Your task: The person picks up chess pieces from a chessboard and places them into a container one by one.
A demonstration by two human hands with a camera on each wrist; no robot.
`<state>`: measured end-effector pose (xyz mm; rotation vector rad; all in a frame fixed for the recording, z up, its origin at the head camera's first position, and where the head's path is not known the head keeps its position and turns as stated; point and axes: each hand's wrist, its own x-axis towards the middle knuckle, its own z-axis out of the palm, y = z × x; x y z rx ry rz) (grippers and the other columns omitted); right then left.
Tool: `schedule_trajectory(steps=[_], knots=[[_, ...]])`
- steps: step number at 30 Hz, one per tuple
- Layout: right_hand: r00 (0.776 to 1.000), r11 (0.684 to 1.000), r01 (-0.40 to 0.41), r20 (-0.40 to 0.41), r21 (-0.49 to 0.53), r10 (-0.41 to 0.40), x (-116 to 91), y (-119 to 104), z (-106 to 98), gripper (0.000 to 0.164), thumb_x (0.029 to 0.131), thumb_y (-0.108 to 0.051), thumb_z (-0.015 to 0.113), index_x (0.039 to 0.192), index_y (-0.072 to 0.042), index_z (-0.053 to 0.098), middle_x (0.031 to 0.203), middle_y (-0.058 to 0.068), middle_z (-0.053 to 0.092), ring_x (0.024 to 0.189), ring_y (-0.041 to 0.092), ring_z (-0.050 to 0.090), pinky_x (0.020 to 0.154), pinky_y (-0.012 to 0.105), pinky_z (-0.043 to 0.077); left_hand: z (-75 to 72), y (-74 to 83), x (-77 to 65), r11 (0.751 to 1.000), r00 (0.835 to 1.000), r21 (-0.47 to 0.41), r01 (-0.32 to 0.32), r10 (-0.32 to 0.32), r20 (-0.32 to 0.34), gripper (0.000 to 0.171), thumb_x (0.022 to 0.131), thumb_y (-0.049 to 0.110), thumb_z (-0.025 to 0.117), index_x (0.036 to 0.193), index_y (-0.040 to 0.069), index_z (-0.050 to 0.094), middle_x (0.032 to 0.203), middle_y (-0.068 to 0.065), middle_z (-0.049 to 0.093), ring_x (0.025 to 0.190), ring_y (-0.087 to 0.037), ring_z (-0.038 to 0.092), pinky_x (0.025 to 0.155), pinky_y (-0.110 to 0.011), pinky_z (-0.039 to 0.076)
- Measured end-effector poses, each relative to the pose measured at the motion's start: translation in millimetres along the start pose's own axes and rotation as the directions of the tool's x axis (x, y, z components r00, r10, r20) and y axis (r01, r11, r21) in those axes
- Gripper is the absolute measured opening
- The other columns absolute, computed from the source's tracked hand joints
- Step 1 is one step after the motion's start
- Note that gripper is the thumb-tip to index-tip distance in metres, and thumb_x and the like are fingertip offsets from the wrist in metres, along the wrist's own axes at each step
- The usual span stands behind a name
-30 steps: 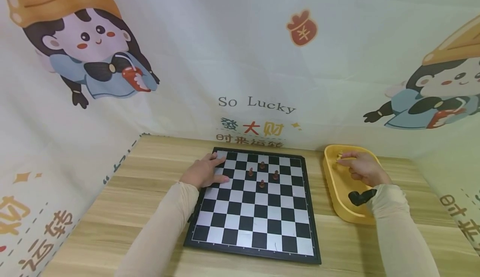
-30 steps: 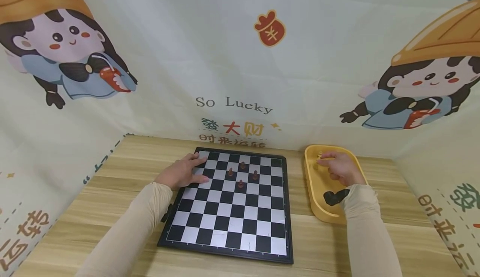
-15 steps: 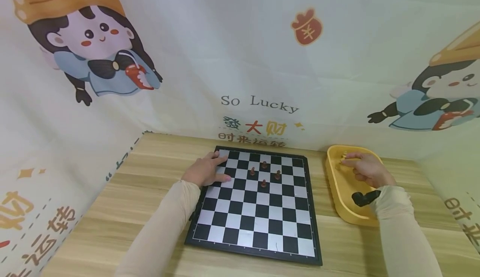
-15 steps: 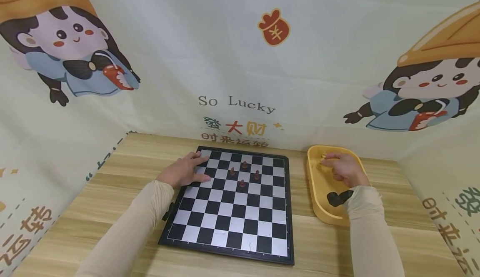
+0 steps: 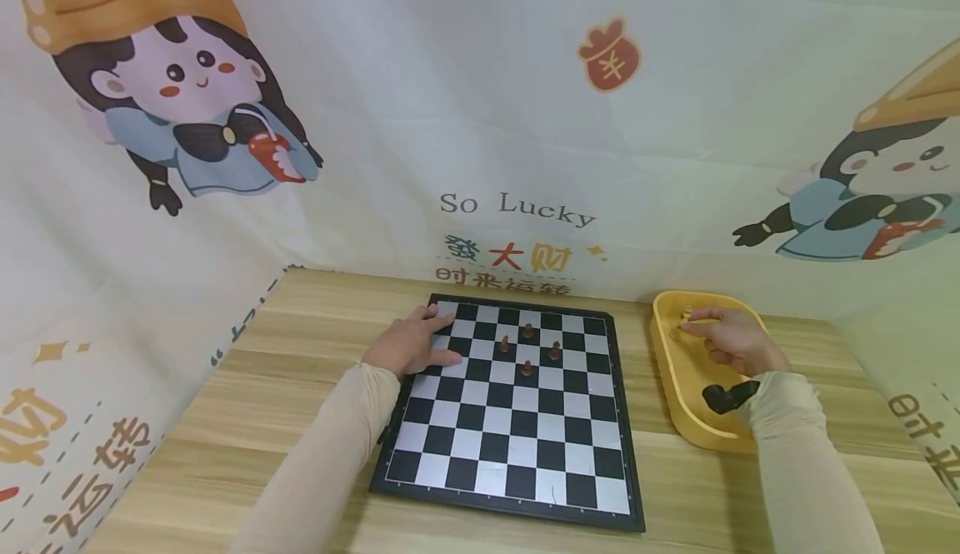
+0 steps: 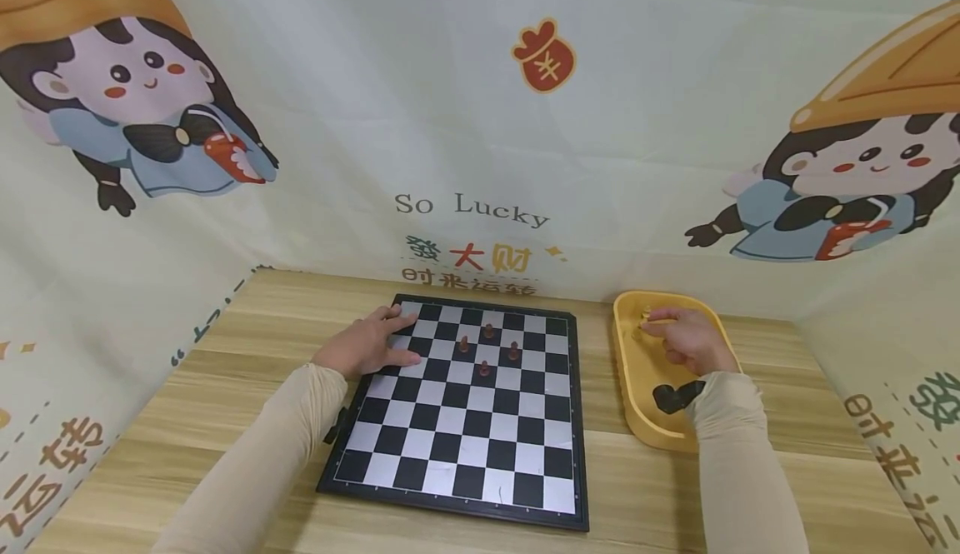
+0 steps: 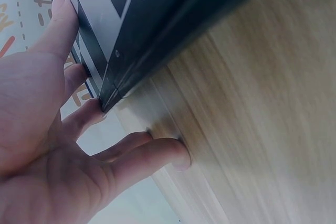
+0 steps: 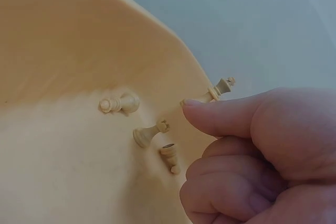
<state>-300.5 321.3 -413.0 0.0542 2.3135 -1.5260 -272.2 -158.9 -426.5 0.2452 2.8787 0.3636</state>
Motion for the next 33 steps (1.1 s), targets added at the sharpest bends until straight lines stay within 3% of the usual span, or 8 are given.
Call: schedule_trajectory(steps=[6, 13, 21, 28, 33], knots=[[1.000, 1.000, -0.013, -0.005, -0.006, 0.013, 0, 4, -1, 0.038, 0.105, -0.019, 0.055, 0.133, 0.003, 0.042, 0.058, -0.018, 0.038, 0.044, 0.000, 0.030, 0.046, 0.018, 0.031, -0.1, 1.5, 1.2, 1.000, 1.000, 0.004, -0.004, 0.004, 0.003, 0.081, 0.091, 0.055, 0.068, 0.159, 0.021, 0.038, 0.169, -0.015, 0.026, 0.149, -0.049, 0.036, 0.120, -0.061, 0.035], [1.000, 1.000, -0.011, 0.001, -0.018, 0.011, -1, 3, 1, 0.051, 0.106, -0.017, 0.053, 0.146, 0.010, 0.038, 0.056, -0.018, 0.037, 0.044, 0.001, 0.029, 0.045, 0.018, 0.031, -0.5, 1.1, 0.2, 1.000, 1.000, 0.003, -0.004, 0.004, 0.003, 0.082, 0.092, 0.055, 0.067, 0.159, 0.020, 0.038, 0.169, -0.016, 0.026, 0.148, -0.051, 0.036, 0.120, -0.061, 0.035], [1.000, 1.000, -0.014, -0.010, -0.016, 0.013, -2, 1, 0, 0.049, 0.105, -0.016, 0.053, 0.145, 0.010, 0.039, 0.054, -0.017, 0.033, 0.044, 0.000, 0.028, 0.044, 0.018, 0.030, -0.6, 1.0, -0.1, 1.000, 1.000, -0.006, -0.004, 0.004, 0.005, 0.082, 0.091, 0.056, 0.068, 0.159, 0.020, 0.039, 0.169, -0.016, 0.026, 0.147, -0.053, 0.036, 0.119, -0.062, 0.035], [1.000, 1.000, 0.015, 0.000, -0.007, -0.015, -6, -11, 0, 0.051, 0.106, -0.021, 0.053, 0.145, 0.008, 0.038, 0.056, -0.017, 0.035, 0.043, 0.000, 0.027, 0.043, 0.018, 0.029, -0.2, 0.6, 0.4, 1.000, 1.000, 0.002, -0.006, 0.006, -0.008, 0.082, 0.091, 0.056, 0.069, 0.158, 0.019, 0.040, 0.169, -0.017, 0.027, 0.147, -0.052, 0.037, 0.119, -0.061, 0.036], [0.999, 0.998, 0.049, -0.016, -0.050, -0.050, -12, -25, 2, 0.054, 0.108, -0.025, 0.051, 0.149, 0.005, 0.037, 0.069, -0.017, 0.043, 0.045, 0.001, 0.027, 0.045, 0.019, 0.030, -0.5, 0.8, -0.1, 1.000, 1.000, -0.008, 0.002, -0.002, 0.003, 0.082, 0.091, 0.056, 0.068, 0.159, 0.021, 0.038, 0.170, -0.015, 0.025, 0.148, -0.052, 0.036, 0.120, -0.061, 0.036]])
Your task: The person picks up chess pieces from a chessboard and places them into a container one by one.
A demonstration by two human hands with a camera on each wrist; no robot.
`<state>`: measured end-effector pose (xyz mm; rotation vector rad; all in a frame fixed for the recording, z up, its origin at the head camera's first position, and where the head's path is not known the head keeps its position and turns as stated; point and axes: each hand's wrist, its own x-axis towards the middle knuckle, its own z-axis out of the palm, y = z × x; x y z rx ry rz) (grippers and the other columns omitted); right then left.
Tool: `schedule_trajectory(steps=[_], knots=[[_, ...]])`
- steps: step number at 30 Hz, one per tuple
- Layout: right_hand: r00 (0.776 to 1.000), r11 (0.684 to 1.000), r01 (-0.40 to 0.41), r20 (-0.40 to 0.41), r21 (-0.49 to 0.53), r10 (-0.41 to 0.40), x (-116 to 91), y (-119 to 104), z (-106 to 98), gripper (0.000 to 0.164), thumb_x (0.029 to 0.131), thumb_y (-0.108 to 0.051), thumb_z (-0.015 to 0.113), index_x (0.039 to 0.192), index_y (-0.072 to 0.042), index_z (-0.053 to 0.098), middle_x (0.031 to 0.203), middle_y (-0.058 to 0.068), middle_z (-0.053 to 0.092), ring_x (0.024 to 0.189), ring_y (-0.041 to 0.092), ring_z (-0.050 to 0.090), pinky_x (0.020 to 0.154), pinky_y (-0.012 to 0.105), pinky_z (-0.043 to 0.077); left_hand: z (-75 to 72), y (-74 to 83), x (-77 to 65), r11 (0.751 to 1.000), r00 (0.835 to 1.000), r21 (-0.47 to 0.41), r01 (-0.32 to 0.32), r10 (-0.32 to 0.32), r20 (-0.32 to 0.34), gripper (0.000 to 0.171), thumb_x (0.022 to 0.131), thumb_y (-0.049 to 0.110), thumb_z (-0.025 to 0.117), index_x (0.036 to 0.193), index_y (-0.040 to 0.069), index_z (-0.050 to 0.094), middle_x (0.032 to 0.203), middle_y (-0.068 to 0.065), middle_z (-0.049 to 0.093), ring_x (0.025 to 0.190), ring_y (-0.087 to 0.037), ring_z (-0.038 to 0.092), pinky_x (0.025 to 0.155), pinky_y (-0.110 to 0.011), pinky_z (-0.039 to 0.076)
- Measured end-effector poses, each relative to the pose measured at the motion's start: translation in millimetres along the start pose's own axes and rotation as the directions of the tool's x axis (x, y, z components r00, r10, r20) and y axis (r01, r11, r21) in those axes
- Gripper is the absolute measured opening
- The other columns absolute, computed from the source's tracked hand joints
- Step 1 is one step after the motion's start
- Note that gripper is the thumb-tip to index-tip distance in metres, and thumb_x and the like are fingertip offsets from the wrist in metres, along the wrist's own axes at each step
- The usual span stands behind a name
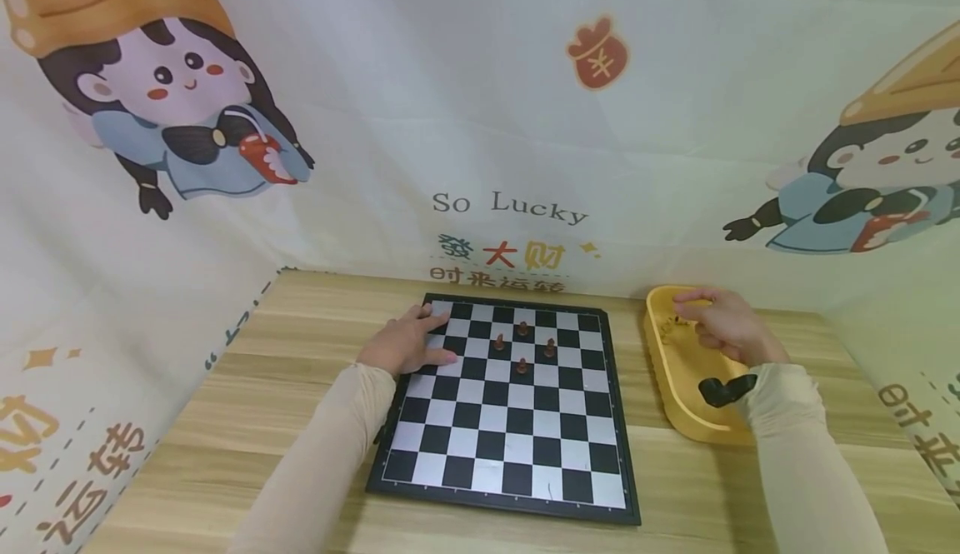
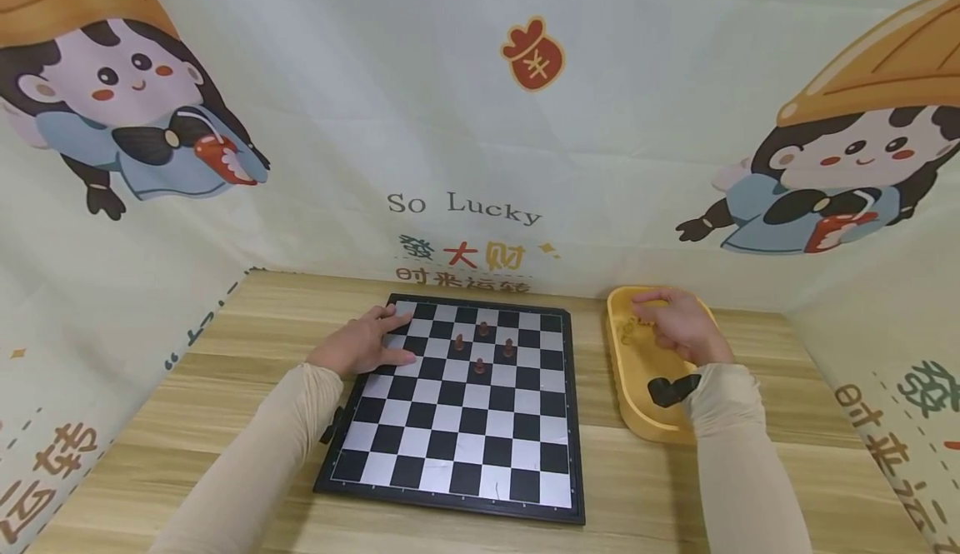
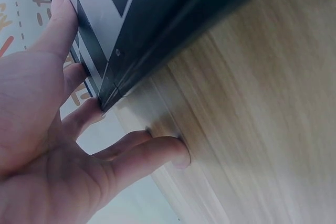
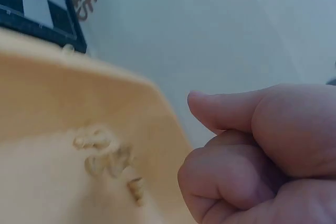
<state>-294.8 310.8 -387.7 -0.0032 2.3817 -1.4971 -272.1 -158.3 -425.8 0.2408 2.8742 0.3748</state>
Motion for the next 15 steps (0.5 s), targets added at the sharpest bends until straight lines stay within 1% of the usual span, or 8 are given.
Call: schedule_trajectory(steps=[3, 9, 15], knots=[[1.000, 0.999, 0.022, -0.013, -0.034, -0.022, -3, -11, 3, 0.054, 0.107, -0.028, 0.052, 0.149, 0.003, 0.039, 0.070, -0.016, 0.044, 0.045, 0.002, 0.028, 0.045, 0.020, 0.031, 0.5, -0.3, 0.3, 1.000, 1.000, -0.001, 0.004, -0.004, 0.002, 0.083, 0.091, 0.056, 0.068, 0.159, 0.022, 0.037, 0.170, -0.015, 0.024, 0.148, -0.051, 0.035, 0.120, -0.060, 0.036], [0.999, 0.995, 0.042, -0.025, -0.093, -0.045, -8, -32, 12, 0.051, 0.106, -0.028, 0.054, 0.147, 0.001, 0.044, 0.060, -0.014, 0.035, 0.045, 0.004, 0.029, 0.044, 0.020, 0.031, 2.3, -1.1, 2.6, 1.000, 1.000, -0.013, 0.012, -0.012, 0.004, 0.084, 0.090, 0.057, 0.069, 0.160, 0.024, 0.037, 0.170, -0.014, 0.023, 0.149, -0.050, 0.035, 0.120, -0.060, 0.035], [0.998, 0.990, 0.062, -0.005, -0.129, -0.064, -12, -53, 26, 0.051, 0.105, -0.030, 0.058, 0.145, -0.001, 0.048, 0.054, -0.013, 0.032, 0.044, 0.005, 0.030, 0.045, 0.020, 0.031, 2.3, -1.1, 3.3, 1.000, 1.000, -0.016, 0.010, -0.010, -0.001, 0.083, 0.090, 0.056, 0.070, 0.159, 0.023, 0.038, 0.170, -0.014, 0.024, 0.148, -0.049, 0.037, 0.120, -0.059, 0.036]])
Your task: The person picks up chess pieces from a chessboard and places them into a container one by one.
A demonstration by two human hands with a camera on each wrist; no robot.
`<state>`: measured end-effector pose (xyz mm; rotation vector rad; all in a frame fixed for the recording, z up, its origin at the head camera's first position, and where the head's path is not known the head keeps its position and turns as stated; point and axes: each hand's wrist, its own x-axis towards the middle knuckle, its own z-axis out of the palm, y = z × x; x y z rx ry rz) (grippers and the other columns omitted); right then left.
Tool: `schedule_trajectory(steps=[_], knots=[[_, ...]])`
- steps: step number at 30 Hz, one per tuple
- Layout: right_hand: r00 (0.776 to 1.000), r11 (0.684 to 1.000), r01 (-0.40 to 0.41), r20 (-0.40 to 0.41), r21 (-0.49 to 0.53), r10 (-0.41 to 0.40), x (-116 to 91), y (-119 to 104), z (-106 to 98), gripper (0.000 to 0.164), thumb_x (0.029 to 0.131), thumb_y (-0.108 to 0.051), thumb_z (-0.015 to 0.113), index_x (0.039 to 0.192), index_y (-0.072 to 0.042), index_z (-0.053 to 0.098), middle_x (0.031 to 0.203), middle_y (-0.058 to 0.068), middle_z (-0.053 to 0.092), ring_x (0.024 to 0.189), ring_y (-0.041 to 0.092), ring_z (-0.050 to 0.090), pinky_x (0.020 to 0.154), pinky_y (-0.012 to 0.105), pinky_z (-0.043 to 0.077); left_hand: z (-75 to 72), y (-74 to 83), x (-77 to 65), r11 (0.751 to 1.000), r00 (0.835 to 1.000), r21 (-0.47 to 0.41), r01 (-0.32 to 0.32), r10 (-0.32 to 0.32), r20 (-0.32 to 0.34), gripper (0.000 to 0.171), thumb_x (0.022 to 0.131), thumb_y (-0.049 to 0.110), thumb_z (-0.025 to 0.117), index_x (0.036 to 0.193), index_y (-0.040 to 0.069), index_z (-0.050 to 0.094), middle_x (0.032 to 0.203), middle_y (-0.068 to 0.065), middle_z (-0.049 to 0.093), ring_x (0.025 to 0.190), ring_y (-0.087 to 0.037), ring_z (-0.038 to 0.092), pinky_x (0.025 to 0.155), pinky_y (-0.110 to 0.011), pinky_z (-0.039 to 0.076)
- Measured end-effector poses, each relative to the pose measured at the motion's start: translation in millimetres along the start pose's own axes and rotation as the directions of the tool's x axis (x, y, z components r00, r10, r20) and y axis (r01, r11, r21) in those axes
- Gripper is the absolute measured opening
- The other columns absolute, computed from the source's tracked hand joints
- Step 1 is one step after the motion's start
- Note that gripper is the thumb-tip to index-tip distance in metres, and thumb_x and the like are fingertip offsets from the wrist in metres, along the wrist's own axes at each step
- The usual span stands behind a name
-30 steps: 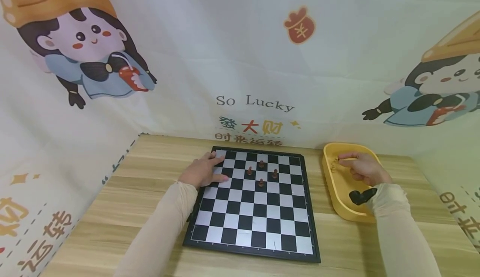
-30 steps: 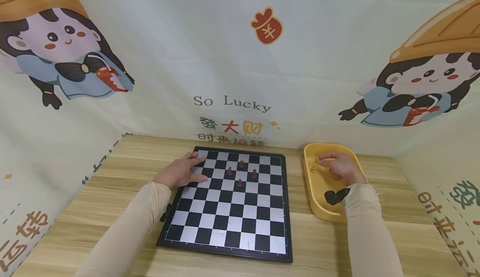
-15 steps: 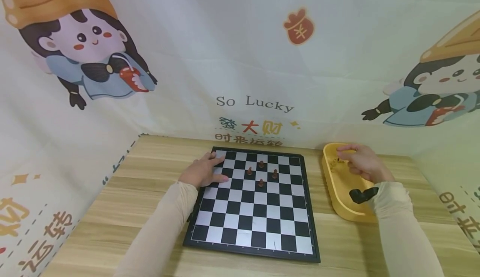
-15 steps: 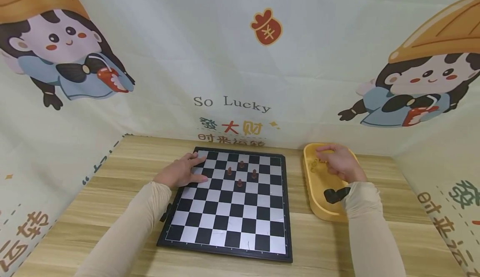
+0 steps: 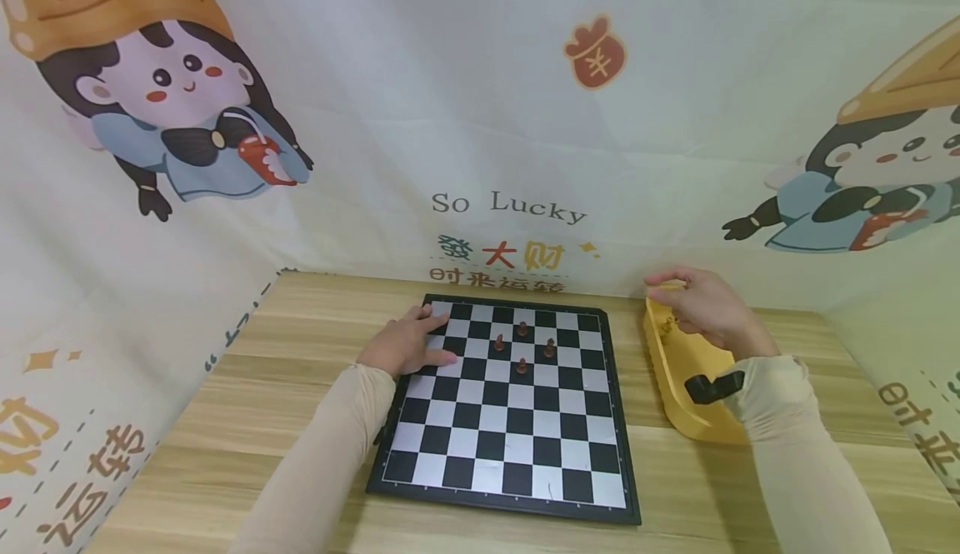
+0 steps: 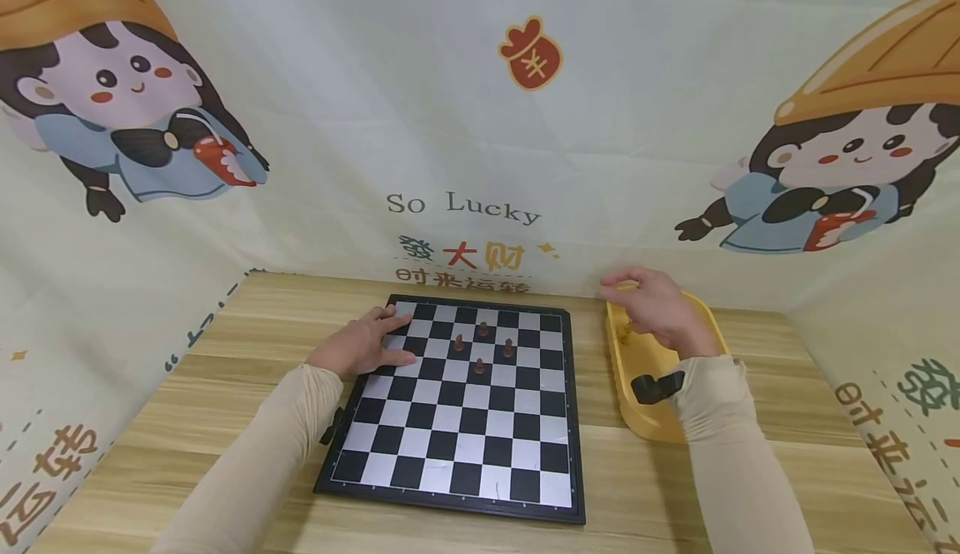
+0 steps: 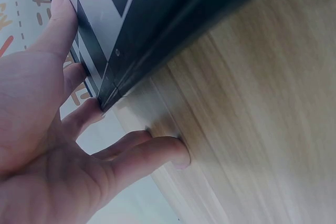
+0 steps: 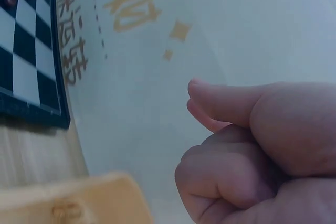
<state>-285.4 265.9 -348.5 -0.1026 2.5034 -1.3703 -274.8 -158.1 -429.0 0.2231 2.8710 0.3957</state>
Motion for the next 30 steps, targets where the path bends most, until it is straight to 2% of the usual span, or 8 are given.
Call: schedule_trajectory(steps=[6, 8, 11, 13, 15, 18, 22, 30], knots=[[0.999, 1.000, 0.022, 0.025, -0.014, -0.022, -1, -21, 14, 0.052, 0.102, -0.032, 0.062, 0.144, -0.003, 0.051, 0.062, -0.011, 0.035, 0.046, 0.006, 0.032, 0.046, 0.021, 0.035, 0.6, -0.2, -0.2, 1.000, 1.000, -0.001, 0.000, 0.000, -0.001, 0.084, 0.090, 0.056, 0.070, 0.159, 0.023, 0.038, 0.170, -0.014, 0.025, 0.149, -0.049, 0.036, 0.120, -0.059, 0.036], [0.999, 0.999, 0.032, 0.039, -0.023, -0.031, -2, -27, 19, 0.050, 0.102, -0.032, 0.062, 0.143, -0.004, 0.052, 0.066, -0.009, 0.040, 0.045, 0.007, 0.032, 0.046, 0.022, 0.036, 1.2, -0.5, 0.0, 1.000, 1.000, -0.001, -0.001, 0.001, -0.001, 0.084, 0.090, 0.056, 0.070, 0.159, 0.023, 0.038, 0.170, -0.014, 0.025, 0.149, -0.049, 0.036, 0.121, -0.059, 0.036], [0.997, 0.998, 0.052, 0.059, -0.032, -0.050, -3, -36, 26, 0.045, 0.103, -0.030, 0.061, 0.141, -0.006, 0.054, 0.077, -0.004, 0.054, 0.043, 0.008, 0.031, 0.045, 0.023, 0.035, 1.2, -1.6, -0.2, 1.000, 1.000, 0.000, -0.002, 0.002, 0.001, 0.084, 0.090, 0.056, 0.070, 0.159, 0.022, 0.038, 0.170, -0.015, 0.025, 0.149, -0.049, 0.036, 0.120, -0.059, 0.036], [0.995, 0.997, 0.068, 0.069, -0.028, -0.066, -3, -40, 30, 0.041, 0.103, -0.028, 0.061, 0.138, -0.008, 0.056, 0.078, -0.004, 0.056, 0.042, 0.007, 0.030, 0.044, 0.022, 0.034, 0.6, -1.8, -0.7, 1.000, 1.000, 0.004, -0.004, 0.004, 0.000, 0.083, 0.090, 0.056, 0.070, 0.159, 0.022, 0.038, 0.170, -0.015, 0.025, 0.148, -0.050, 0.037, 0.120, -0.059, 0.037], [0.993, 0.996, 0.088, 0.076, -0.029, -0.085, -3, -44, 33, 0.039, 0.103, -0.027, 0.061, 0.137, -0.008, 0.057, 0.075, -0.005, 0.054, 0.042, 0.007, 0.030, 0.043, 0.021, 0.031, 0.0, -1.8, -0.9, 1.000, 1.000, 0.002, 0.000, 0.000, 0.002, 0.084, 0.090, 0.056, 0.070, 0.159, 0.022, 0.038, 0.170, -0.015, 0.025, 0.148, -0.049, 0.036, 0.120, -0.059, 0.037], [0.990, 0.994, 0.111, 0.085, -0.023, -0.109, -4, -48, 39, 0.038, 0.102, -0.026, 0.062, 0.136, -0.008, 0.059, 0.063, -0.010, 0.039, 0.042, 0.006, 0.029, 0.042, 0.021, 0.029, -0.4, -0.7, -1.0, 1.000, 1.000, 0.001, 0.002, -0.002, 0.003, 0.084, 0.090, 0.056, 0.070, 0.159, 0.022, 0.038, 0.170, -0.015, 0.025, 0.149, -0.049, 0.036, 0.120, -0.059, 0.036], [0.989, 0.992, 0.122, 0.091, -0.020, -0.120, -3, -49, 48, 0.037, 0.102, -0.028, 0.063, 0.134, -0.010, 0.060, 0.061, -0.010, 0.038, 0.042, 0.007, 0.029, 0.042, 0.020, 0.030, -1.3, 0.6, -2.1, 1.000, 1.000, 0.003, 0.002, -0.002, 0.001, 0.083, 0.090, 0.056, 0.070, 0.159, 0.022, 0.038, 0.170, -0.015, 0.024, 0.149, -0.049, 0.036, 0.120, -0.058, 0.036], [0.990, 0.996, 0.086, 0.110, -0.015, -0.084, 8, -40, 75, 0.039, 0.102, -0.029, 0.063, 0.136, -0.012, 0.060, 0.056, -0.011, 0.033, 0.041, 0.009, 0.029, 0.042, 0.022, 0.028, -2.6, 1.2, -3.9, 1.000, 1.000, 0.011, 0.003, -0.003, -0.001, 0.083, 0.090, 0.056, 0.069, 0.159, 0.022, 0.038, 0.170, -0.014, 0.025, 0.149, -0.048, 0.036, 0.121, -0.058, 0.037]])
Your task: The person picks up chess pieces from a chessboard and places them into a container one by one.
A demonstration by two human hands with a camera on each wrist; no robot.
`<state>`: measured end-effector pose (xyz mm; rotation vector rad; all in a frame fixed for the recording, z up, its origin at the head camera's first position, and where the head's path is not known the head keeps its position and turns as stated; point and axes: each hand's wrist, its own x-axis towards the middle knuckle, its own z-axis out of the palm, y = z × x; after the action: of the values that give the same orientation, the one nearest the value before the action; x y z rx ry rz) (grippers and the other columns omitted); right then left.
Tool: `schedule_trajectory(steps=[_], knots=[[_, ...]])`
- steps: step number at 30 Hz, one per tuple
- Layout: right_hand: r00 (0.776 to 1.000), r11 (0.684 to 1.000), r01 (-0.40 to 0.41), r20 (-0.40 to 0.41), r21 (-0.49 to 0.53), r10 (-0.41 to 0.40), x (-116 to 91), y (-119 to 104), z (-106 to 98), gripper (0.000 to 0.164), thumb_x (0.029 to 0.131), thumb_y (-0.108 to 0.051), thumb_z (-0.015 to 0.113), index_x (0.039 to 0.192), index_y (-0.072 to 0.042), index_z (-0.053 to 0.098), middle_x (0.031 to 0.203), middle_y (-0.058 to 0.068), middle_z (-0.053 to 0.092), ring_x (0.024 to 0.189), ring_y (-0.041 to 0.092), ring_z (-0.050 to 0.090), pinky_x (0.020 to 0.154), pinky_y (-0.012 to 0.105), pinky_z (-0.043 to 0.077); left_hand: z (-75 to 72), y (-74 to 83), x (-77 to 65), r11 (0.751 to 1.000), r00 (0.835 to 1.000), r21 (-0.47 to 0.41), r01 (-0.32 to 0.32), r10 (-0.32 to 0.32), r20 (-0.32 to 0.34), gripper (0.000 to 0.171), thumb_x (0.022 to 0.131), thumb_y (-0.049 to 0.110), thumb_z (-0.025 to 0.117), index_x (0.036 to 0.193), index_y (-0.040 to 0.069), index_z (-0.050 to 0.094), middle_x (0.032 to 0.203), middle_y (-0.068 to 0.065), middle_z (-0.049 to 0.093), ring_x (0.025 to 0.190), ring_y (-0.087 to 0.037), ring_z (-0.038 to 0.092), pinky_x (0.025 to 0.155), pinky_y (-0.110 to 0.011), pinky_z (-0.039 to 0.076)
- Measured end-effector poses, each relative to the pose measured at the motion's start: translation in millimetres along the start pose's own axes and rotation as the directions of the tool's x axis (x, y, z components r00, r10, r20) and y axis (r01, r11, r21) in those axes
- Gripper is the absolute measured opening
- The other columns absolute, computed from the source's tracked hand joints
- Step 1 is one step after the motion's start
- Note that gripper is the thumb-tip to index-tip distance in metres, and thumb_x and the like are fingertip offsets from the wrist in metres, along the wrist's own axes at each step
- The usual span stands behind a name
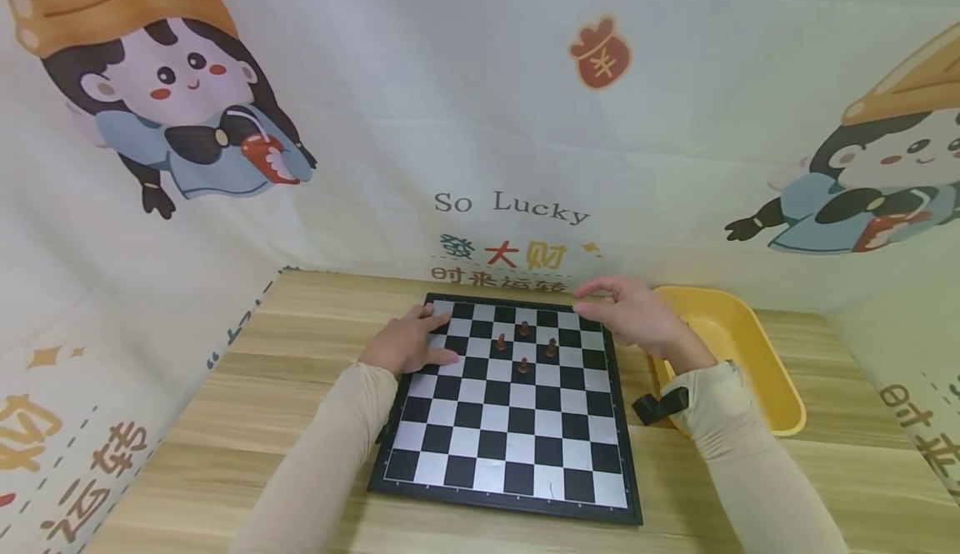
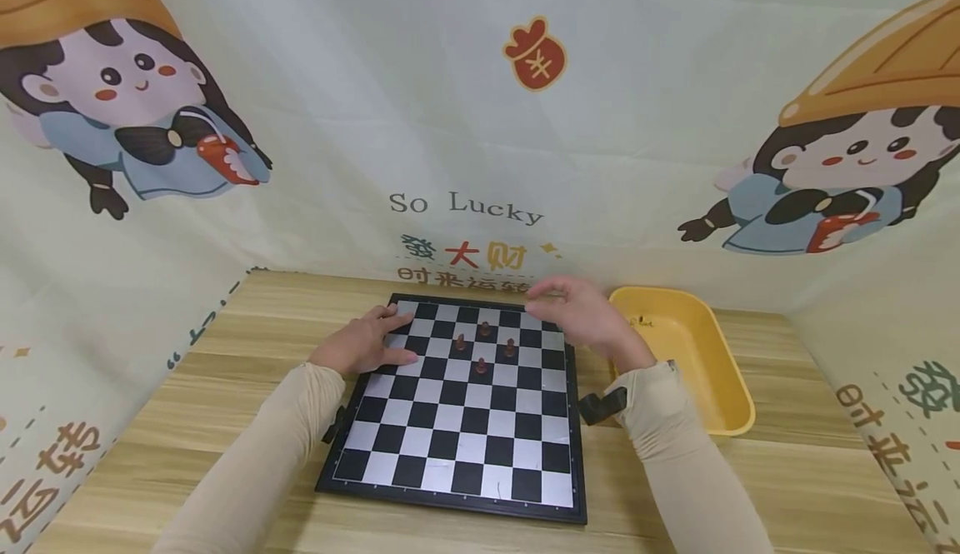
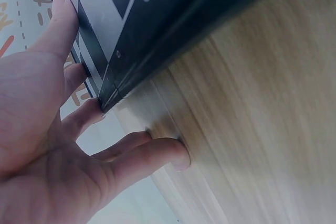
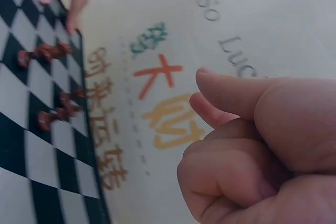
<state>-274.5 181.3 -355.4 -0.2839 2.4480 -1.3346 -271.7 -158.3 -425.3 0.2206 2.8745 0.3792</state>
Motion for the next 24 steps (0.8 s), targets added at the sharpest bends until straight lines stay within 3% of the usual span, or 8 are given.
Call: schedule_trajectory(steps=[6, 13, 19, 24], knots=[[0.999, 0.999, -0.023, 0.026, 0.024, 0.022, 6, 10, 22, 0.039, 0.101, -0.029, 0.065, 0.134, -0.010, 0.061, 0.055, -0.009, 0.029, 0.041, 0.010, 0.028, 0.043, 0.022, 0.028, -0.1, 0.4, 0.1, 1.000, 1.000, -0.002, 0.004, -0.004, 0.001, 0.083, 0.091, 0.056, 0.069, 0.159, 0.021, 0.038, 0.170, -0.015, 0.025, 0.149, -0.049, 0.035, 0.121, -0.058, 0.035], [0.999, 0.999, -0.049, 0.012, 0.022, 0.049, 12, 22, 40, 0.036, 0.099, -0.023, 0.066, 0.133, -0.009, 0.063, 0.069, -0.002, 0.054, 0.041, 0.009, 0.029, 0.042, 0.021, 0.029, 0.1, 0.3, 0.2, 1.000, 1.000, 0.003, -0.006, 0.006, 0.002, 0.083, 0.090, 0.056, 0.069, 0.159, 0.021, 0.038, 0.170, -0.015, 0.025, 0.149, -0.050, 0.035, 0.121, -0.059, 0.036], [0.997, 0.996, -0.073, -0.008, 0.046, 0.073, 16, 29, 49, 0.039, 0.098, -0.025, 0.068, 0.134, -0.011, 0.062, 0.062, -0.005, 0.038, 0.042, 0.010, 0.030, 0.042, 0.022, 0.028, 1.0, -0.9, 1.5, 1.000, 1.000, -0.009, 0.006, -0.006, 0.010, 0.084, 0.090, 0.057, 0.070, 0.159, 0.022, 0.038, 0.171, -0.013, 0.023, 0.150, -0.049, 0.034, 0.121, -0.059, 0.035], [0.996, 0.990, -0.093, 0.000, 0.105, 0.094, 19, 38, 56, 0.040, 0.099, -0.025, 0.068, 0.135, -0.012, 0.060, 0.063, -0.005, 0.039, 0.042, 0.012, 0.030, 0.042, 0.024, 0.029, 2.3, -0.5, 2.4, 1.000, 1.000, -0.017, 0.008, -0.008, 0.006, 0.084, 0.090, 0.057, 0.069, 0.159, 0.024, 0.037, 0.171, -0.013, 0.023, 0.150, -0.049, 0.034, 0.121, -0.059, 0.035]])
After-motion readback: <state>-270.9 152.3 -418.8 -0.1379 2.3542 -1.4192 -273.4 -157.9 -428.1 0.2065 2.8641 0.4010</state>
